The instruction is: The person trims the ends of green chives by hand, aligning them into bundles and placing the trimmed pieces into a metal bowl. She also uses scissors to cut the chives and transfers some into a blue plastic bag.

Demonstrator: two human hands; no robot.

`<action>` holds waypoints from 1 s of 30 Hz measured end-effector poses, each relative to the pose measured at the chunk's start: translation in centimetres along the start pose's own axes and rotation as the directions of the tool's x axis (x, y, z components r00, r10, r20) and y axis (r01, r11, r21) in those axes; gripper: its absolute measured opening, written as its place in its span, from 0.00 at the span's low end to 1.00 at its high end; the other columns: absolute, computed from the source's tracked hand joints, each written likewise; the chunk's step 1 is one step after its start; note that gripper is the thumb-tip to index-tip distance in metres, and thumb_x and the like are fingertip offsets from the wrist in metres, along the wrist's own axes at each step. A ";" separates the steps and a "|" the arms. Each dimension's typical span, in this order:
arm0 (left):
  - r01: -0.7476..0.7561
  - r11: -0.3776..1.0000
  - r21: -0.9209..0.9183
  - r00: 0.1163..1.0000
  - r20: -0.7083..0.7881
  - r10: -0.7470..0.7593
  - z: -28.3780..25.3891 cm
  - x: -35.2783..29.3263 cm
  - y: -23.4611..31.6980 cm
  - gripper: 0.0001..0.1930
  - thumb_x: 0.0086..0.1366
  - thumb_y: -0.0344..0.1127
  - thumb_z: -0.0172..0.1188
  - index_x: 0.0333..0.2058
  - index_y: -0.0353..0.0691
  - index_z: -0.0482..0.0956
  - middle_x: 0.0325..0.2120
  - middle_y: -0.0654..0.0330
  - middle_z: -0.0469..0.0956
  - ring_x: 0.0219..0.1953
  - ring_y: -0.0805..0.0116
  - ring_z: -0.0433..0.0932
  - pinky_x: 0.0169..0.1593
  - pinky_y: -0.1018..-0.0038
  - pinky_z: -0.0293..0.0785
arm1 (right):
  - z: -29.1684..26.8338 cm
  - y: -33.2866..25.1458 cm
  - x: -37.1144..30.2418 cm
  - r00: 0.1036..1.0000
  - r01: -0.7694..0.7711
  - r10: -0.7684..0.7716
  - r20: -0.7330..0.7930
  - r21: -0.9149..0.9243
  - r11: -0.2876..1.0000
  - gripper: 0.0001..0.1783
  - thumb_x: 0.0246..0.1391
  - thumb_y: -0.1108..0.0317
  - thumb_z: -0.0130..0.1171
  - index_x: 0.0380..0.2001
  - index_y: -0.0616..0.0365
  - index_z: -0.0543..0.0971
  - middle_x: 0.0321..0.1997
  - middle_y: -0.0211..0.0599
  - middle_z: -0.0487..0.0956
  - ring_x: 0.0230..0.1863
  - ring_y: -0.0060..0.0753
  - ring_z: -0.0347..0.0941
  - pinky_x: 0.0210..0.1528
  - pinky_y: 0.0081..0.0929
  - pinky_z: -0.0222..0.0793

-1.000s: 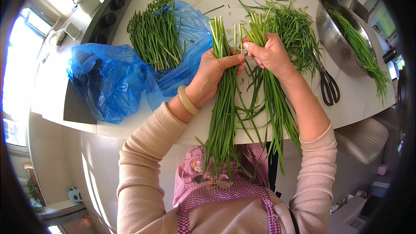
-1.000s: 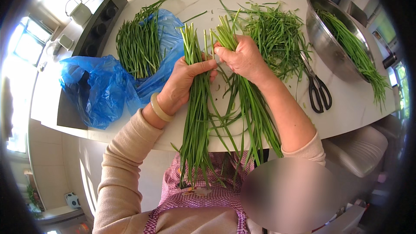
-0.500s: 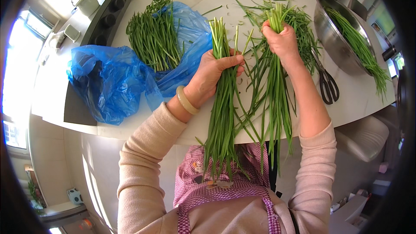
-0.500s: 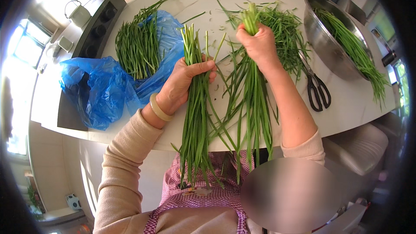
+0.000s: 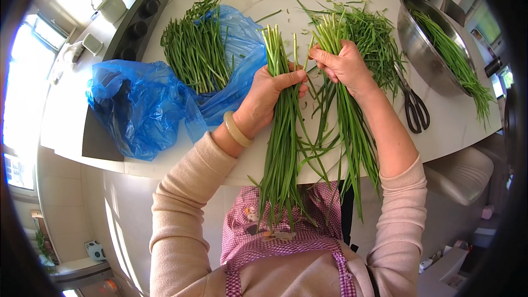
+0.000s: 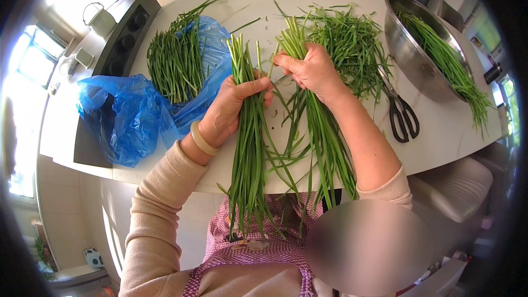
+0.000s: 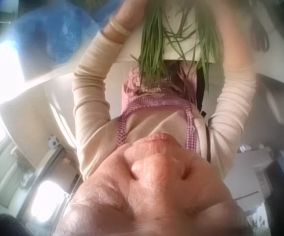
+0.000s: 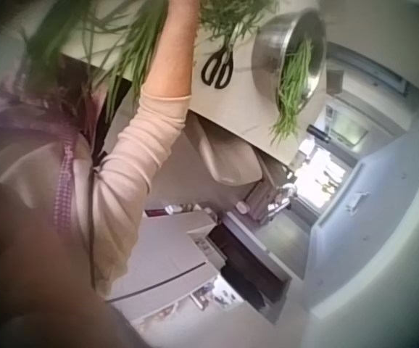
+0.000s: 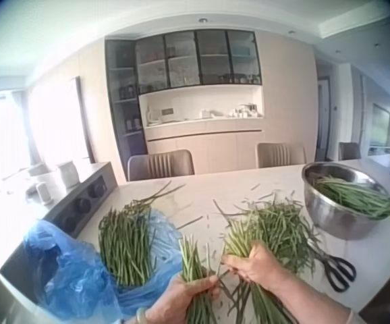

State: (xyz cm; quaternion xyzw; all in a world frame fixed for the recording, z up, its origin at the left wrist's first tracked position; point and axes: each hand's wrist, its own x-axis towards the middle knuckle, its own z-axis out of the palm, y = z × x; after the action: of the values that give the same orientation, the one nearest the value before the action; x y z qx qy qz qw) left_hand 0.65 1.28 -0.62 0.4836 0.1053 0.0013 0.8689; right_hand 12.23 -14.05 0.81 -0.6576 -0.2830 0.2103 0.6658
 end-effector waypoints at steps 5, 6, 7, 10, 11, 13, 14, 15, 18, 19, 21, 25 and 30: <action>-0.020 1.000 -0.013 1.000 -0.017 0.020 0.1 0.2 -0.2 0.06 0.58 0.26 0.63 0.33 0.35 0.75 0.26 0.60 0.78 0.25 0.72 0.78 0.30 0.79 0.78 | -1.3 0.5 0.6 0.974 0.056 -0.041 -0.223 0.065 0.996 0.07 0.53 0.66 0.62 0.30 0.58 0.78 0.19 0.27 0.74 0.11 0.11 0.60 0.11 0.13 0.56; -0.023 1.000 -0.013 1.000 -0.020 0.023 0.1 0.2 -0.2 0.06 0.58 0.26 0.63 0.33 0.35 0.75 0.26 0.61 0.77 0.25 0.72 0.78 0.30 0.79 0.78 | -1.3 0.3 0.6 0.974 0.023 -0.010 -0.225 0.055 0.998 0.07 0.53 0.66 0.62 0.30 0.58 0.78 0.19 0.27 0.74 0.11 0.11 0.60 0.11 0.13 0.56; -0.022 1.000 -0.007 0.999 -0.024 0.021 0.1 0.2 -0.2 0.07 0.57 0.25 0.64 0.33 0.35 0.75 0.26 0.61 0.77 0.24 0.72 0.78 0.29 0.79 0.78 | -1.3 0.0 0.5 0.973 -0.010 0.021 -0.228 0.045 0.999 0.08 0.53 0.65 0.62 0.30 0.58 0.78 0.19 0.27 0.74 0.11 0.11 0.60 0.11 0.13 0.55; -0.032 0.999 0.008 0.999 -0.040 0.032 -0.1 0.3 -0.2 0.08 0.56 0.24 0.65 0.32 0.35 0.75 0.25 0.61 0.76 0.24 0.72 0.77 0.28 0.79 0.77 | -0.2 -0.8 0.2 0.987 -0.084 0.084 -0.138 0.005 0.996 0.10 0.53 0.63 0.64 0.30 0.58 0.78 0.20 0.26 0.74 0.12 0.11 0.60 0.12 0.13 0.55; -0.038 0.999 0.009 0.998 -0.042 0.039 -0.1 0.4 -0.3 0.08 0.56 0.24 0.65 0.32 0.35 0.74 0.25 0.61 0.76 0.23 0.72 0.77 0.28 0.79 0.77 | 0.3 -0.6 -0.1 0.994 -0.064 0.061 -0.094 -0.027 0.998 0.10 0.52 0.63 0.64 0.30 0.58 0.78 0.21 0.26 0.74 0.12 0.11 0.60 0.12 0.13 0.55; -0.049 0.999 0.018 0.997 -0.053 0.050 0.1 0.5 -0.4 0.09 0.55 0.24 0.66 0.32 0.35 0.74 0.24 0.61 0.76 0.22 0.72 0.76 0.27 0.79 0.76 | 0.8 -0.2 -0.3 0.999 0.011 -0.015 -0.033 -0.117 0.993 0.11 0.52 0.63 0.65 0.30 0.59 0.78 0.22 0.27 0.75 0.12 0.10 0.60 0.12 0.14 0.54; -0.053 0.998 0.026 0.997 -0.062 0.055 0.2 0.4 -0.4 0.09 0.55 0.24 0.66 0.32 0.35 0.74 0.24 0.61 0.76 0.22 0.72 0.76 0.27 0.79 0.76 | 0.8 0.0 -0.3 0.999 0.010 -0.014 -0.035 -0.110 0.994 0.11 0.52 0.63 0.65 0.31 0.59 0.77 0.22 0.27 0.74 0.12 0.10 0.60 0.12 0.14 0.54; -0.057 0.998 0.033 0.996 -0.072 0.060 0.3 0.4 -0.4 0.09 0.54 0.23 0.66 0.32 0.35 0.74 0.24 0.61 0.76 0.22 0.72 0.76 0.27 0.79 0.75 | 0.7 0.3 -0.2 0.999 0.009 -0.013 -0.036 -0.103 0.995 0.10 0.52 0.63 0.64 0.31 0.58 0.77 0.21 0.27 0.74 0.12 0.11 0.60 0.12 0.14 0.54; -0.064 0.997 0.038 0.997 -0.045 0.066 0.2 0.4 -0.4 0.10 0.54 0.23 0.66 0.32 0.35 0.74 0.23 0.61 0.75 0.22 0.72 0.75 0.26 0.79 0.75 | 0.2 0.6 0.0 0.999 -0.012 0.010 -0.030 -0.072 0.997 0.09 0.53 0.64 0.62 0.29 0.58 0.77 0.19 0.26 0.74 0.12 0.13 0.61 0.13 0.16 0.56; -0.070 0.997 0.039 0.996 -0.049 0.072 0.2 0.4 -0.4 0.10 0.54 0.23 0.66 0.32 0.35 0.74 0.23 0.61 0.76 0.22 0.72 0.75 0.26 0.79 0.74 | 0.1 0.6 0.1 0.999 -0.022 0.020 -0.027 -0.060 0.998 0.08 0.54 0.65 0.61 0.28 0.58 0.77 0.17 0.26 0.74 0.13 0.15 0.62 0.14 0.17 0.57; -0.078 0.996 0.041 0.995 -0.054 0.080 0.2 0.4 -0.5 0.10 0.54 0.23 0.67 0.32 0.35 0.74 0.23 0.61 0.76 0.21 0.73 0.75 0.26 0.79 0.74 | 0.2 0.5 0.0 0.999 -0.033 0.033 0.002 -0.080 0.996 0.09 0.54 0.63 0.61 0.31 0.58 0.76 0.20 0.27 0.74 0.13 0.12 0.60 0.13 0.15 0.55; -0.083 0.993 0.084 0.995 -0.047 0.087 0.1 0.4 -0.6 0.07 0.56 0.26 0.65 0.32 0.36 0.76 0.21 0.63 0.75 0.22 0.73 0.75 0.27 0.80 0.71 | 0.7 0.0 -0.3 1.000 -0.001 0.002 0.021 -0.039 0.999 0.10 0.55 0.63 0.61 0.32 0.59 0.76 0.22 0.27 0.74 0.12 0.11 0.59 0.12 0.14 0.54; -0.081 0.996 0.048 0.995 -0.049 0.084 0.1 0.5 -0.6 0.10 0.53 0.23 0.66 0.31 0.35 0.73 0.22 0.61 0.75 0.21 0.73 0.74 0.25 0.78 0.71 | 0.8 -0.1 -0.4 0.999 0.006 -0.005 0.035 -0.036 0.999 0.10 0.55 0.63 0.60 0.32 0.59 0.76 0.21 0.27 0.75 0.13 0.11 0.59 0.12 0.13 0.53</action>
State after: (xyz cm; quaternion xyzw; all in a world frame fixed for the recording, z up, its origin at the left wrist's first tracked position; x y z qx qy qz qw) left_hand 1.07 0.90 -1.16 0.5074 0.1075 0.0470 0.8537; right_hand 11.45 -13.72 0.81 -0.6649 -0.3001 0.2147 0.6494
